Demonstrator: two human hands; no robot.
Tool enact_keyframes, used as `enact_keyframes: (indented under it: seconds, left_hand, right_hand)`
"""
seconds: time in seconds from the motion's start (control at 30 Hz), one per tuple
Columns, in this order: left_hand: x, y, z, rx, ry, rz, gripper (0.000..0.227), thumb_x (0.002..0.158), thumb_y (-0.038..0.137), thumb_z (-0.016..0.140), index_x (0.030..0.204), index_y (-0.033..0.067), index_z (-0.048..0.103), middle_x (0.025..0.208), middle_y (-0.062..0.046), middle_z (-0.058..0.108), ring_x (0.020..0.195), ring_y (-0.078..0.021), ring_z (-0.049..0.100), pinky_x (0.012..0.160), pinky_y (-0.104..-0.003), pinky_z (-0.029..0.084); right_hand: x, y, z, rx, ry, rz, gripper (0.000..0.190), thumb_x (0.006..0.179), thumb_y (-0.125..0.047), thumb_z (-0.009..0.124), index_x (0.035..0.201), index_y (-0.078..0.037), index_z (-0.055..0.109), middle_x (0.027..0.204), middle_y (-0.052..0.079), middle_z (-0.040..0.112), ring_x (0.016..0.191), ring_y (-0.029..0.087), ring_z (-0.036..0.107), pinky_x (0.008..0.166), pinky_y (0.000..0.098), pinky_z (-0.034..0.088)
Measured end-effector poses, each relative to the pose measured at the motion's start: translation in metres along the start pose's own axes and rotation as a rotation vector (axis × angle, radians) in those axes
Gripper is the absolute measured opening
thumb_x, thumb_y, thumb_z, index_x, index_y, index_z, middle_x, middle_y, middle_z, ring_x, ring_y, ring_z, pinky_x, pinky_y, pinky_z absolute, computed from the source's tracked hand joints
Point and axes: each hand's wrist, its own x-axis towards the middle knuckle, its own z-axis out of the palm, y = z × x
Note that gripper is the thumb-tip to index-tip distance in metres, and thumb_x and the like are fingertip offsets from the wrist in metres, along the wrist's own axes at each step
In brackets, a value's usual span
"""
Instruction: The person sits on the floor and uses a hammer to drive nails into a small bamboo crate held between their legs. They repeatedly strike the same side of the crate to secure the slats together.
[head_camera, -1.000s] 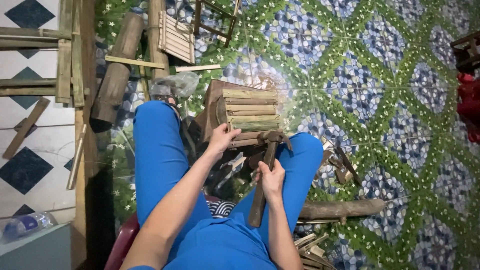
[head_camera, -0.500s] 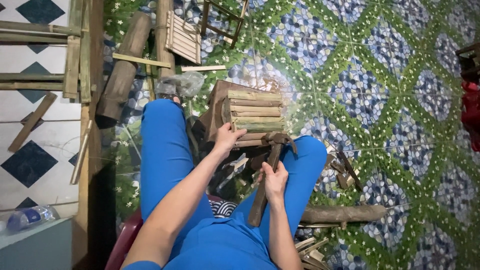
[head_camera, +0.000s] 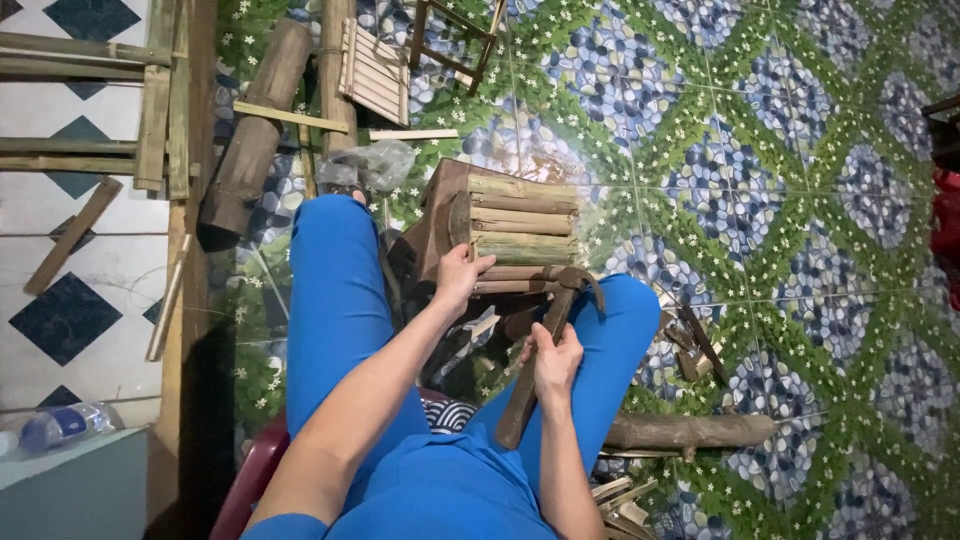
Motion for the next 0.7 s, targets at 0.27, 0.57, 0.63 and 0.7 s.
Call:
enact_keyframes:
  seconds: [0.27,0.57,0.63,0.7]
  left_hand:
    - [0.007,-0.009,-0.019,-0.132,0.029,-0.008,0.039,0.078,0.014,0.090,0.114,0.0108,0.075,0.098,-0.006,0.079,0.087,-0.0124,0.068,0.079,-0.029,0.054]
    - [0.003,-0.020,-0.061,0.049,0.185,-0.059,0.030,0.078,0.019,0.087,0.105,0.0099,0.078,0.091,-0.008,0.077,0.079,-0.0189,0.069,0.065,-0.036,0.055]
    - [0.007,-0.027,-0.062,0.105,0.191,-0.074,0.029,0.078,0.021,0.087,0.104,0.0100,0.079,0.089,-0.009,0.077,0.078,-0.0202,0.071,0.063,-0.038,0.055]
    - [0.003,-0.026,-0.063,0.087,0.218,-0.101,0.034,0.080,0.030,0.085,0.109,0.0143,0.079,0.094,-0.008,0.076,0.077,-0.0202,0.068,0.062,-0.039,0.056]
  right_hand:
    - [-0.004,-0.011,0.001,-0.060,-0.060,-0.064,0.015,0.091,0.000,0.068,0.078,-0.003,0.060,0.049,0.016,0.060,0.033,0.026,0.058,0.028,0.0374,0.044]
    - [-0.017,-0.025,0.026,-0.179,-0.207,-0.070,0.007,0.090,0.000,0.068,0.086,-0.002,0.062,0.053,0.016,0.062,0.033,0.024,0.058,0.029,0.0358,0.047]
    - [-0.022,-0.027,0.032,-0.230,-0.248,-0.085,0.008,0.090,0.000,0.068,0.085,-0.002,0.063,0.049,0.015,0.061,0.032,0.023,0.057,0.027,0.0343,0.045]
    - [-0.025,-0.024,0.036,-0.320,-0.287,-0.097,0.005,0.090,-0.001,0.071,0.094,-0.002,0.068,0.057,0.016,0.067,0.036,0.023,0.062,0.030,0.0364,0.049]
